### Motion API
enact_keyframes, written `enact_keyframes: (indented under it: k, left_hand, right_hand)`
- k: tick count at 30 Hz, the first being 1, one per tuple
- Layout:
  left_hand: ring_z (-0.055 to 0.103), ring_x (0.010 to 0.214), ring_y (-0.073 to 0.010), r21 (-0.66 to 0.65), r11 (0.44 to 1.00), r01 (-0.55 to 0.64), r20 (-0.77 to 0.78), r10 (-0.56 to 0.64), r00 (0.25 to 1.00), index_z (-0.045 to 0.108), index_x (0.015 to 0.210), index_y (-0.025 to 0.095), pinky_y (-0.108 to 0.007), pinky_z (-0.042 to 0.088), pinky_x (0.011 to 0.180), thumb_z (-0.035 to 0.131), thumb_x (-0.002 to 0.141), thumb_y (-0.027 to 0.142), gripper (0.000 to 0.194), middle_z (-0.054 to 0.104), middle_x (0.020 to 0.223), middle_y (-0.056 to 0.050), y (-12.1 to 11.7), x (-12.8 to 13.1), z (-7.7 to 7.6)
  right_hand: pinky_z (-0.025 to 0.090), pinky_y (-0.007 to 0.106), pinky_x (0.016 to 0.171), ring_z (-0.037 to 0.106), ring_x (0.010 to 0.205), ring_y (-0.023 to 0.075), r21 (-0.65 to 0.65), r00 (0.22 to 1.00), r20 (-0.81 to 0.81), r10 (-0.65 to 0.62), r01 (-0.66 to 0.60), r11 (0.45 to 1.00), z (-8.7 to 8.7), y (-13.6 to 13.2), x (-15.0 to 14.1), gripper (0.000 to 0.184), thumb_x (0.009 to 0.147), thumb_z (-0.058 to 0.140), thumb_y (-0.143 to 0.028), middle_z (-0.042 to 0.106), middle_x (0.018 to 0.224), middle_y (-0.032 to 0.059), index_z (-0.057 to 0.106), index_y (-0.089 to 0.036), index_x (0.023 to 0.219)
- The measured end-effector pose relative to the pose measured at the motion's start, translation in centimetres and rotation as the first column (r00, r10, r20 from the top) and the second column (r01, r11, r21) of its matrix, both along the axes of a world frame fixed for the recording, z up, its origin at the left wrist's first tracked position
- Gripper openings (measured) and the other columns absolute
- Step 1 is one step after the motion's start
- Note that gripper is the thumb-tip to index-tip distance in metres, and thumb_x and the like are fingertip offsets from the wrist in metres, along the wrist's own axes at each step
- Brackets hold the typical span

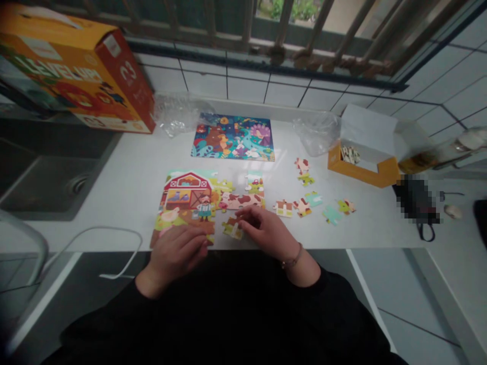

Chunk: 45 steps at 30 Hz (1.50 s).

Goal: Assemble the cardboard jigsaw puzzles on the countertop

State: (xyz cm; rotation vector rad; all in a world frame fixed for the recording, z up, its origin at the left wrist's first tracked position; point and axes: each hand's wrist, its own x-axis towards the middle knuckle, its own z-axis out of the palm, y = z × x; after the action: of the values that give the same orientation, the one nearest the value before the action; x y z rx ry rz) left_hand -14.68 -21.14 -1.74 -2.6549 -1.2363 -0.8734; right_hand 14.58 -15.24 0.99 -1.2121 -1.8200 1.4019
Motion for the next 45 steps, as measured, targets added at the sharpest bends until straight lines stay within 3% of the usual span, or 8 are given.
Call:
enact_keyframes:
  k: [4,13,20,26,29,34,39,45]
  left_hand:
    - [0.073,0.090,-0.0232,0.011,1.000,0.003,0.005,-0.003,1.000,0.072,0.100,0.023,-0.039,0.052,0.078,0.071,0.100,0.022,0.002,0.082,0.104,-0.004,-0.1,0.0,0.0]
    - [0.071,0.086,-0.0236,0.017,1.000,0.011,0.014,-0.011,1.000,0.070,0.100,0.021,-0.040,0.049,0.074,0.071,0.099,0.021,0.002,0.081,0.101,-0.003,0.0,0.1,0.2]
    - [0.073,0.091,-0.0249,0.015,0.999,0.041,0.002,-0.041,0.999,0.073,0.122,0.021,-0.041,0.052,0.075,0.072,0.100,0.024,0.023,0.082,0.108,-0.005,0.0,-0.2,-0.1]
    - [0.073,0.089,-0.0238,0.001,1.000,0.023,-0.009,-0.023,1.000,0.074,0.117,0.024,-0.041,0.053,0.074,0.072,0.100,0.025,0.018,0.082,0.105,-0.004,0.0,-0.1,0.1]
    - [0.073,0.089,-0.0240,-0.004,1.000,0.022,-0.008,-0.022,1.000,0.074,0.117,0.024,-0.041,0.052,0.073,0.071,0.101,0.025,0.016,0.082,0.105,-0.004,0.1,-0.1,0.1]
    - [0.073,0.091,-0.0249,-0.003,0.999,0.043,0.004,-0.043,0.999,0.073,0.119,0.023,-0.042,0.054,0.076,0.075,0.099,0.024,0.020,0.082,0.107,-0.004,0.2,-0.3,-0.2]
    - [0.073,0.090,-0.0236,0.004,0.998,0.056,0.021,-0.056,0.998,0.073,0.118,0.024,-0.041,0.056,0.076,0.076,0.098,0.024,0.020,0.082,0.107,-0.004,0.3,-0.3,-0.2]
    - [0.073,0.091,-0.0242,-0.001,0.998,0.062,0.032,-0.062,0.998,0.073,0.118,0.023,-0.041,0.056,0.076,0.077,0.097,0.022,0.022,0.082,0.107,-0.005,0.4,-0.2,-0.1]
  right_hand:
    - [0.060,0.035,0.078,0.075,0.084,0.0198,0.108,0.982,0.177,0.065,-0.085,0.990,0.3,-0.1,-2.0,0.023,0.106,0.067,-0.033,0.082,0.100,0.0032,0.078,-0.025,0.124]
    - [0.055,0.033,0.087,0.073,0.088,0.0187,0.264,0.927,0.374,-0.032,-0.073,0.962,0.7,-0.4,-4.7,0.024,0.095,0.073,-0.010,0.080,0.096,0.0047,0.082,-0.020,0.115]
    - [0.055,0.034,0.087,0.071,0.091,0.0198,0.311,0.903,0.423,-0.079,-0.062,0.949,0.4,-1.3,-5.5,0.021,0.095,0.074,-0.008,0.077,0.101,0.0050,0.079,-0.020,0.111]
    - [0.058,0.035,0.085,0.070,0.095,0.0215,0.356,0.868,0.478,-0.131,-0.055,0.933,0.3,-2.4,-6.0,0.013,0.102,0.071,-0.015,0.070,0.112,0.0083,0.075,-0.020,0.113]
    - [0.060,0.039,0.093,0.071,0.104,0.0249,0.436,0.869,0.459,-0.186,-0.037,0.899,0.4,-2.2,-4.7,0.018,0.103,0.070,-0.017,0.069,0.117,0.0103,0.073,-0.020,0.120]
    - [0.059,0.050,0.100,0.070,0.110,0.0309,0.555,0.807,0.480,-0.343,0.023,0.831,1.0,-1.3,0.3,0.015,0.105,0.066,-0.023,0.073,0.115,0.0123,0.072,-0.021,0.119]
    - [0.058,0.055,0.105,0.069,0.120,0.0342,0.496,0.801,0.565,-0.200,-0.136,0.857,0.9,-1.5,4.1,0.024,0.099,0.075,-0.024,0.074,0.128,0.0132,0.071,-0.023,0.122]
    - [0.061,0.054,0.104,0.070,0.120,0.0327,0.485,0.840,0.527,-0.133,-0.168,0.858,0.4,-1.9,4.5,0.029,0.101,0.072,-0.019,0.074,0.129,0.0137,0.069,-0.023,0.129]
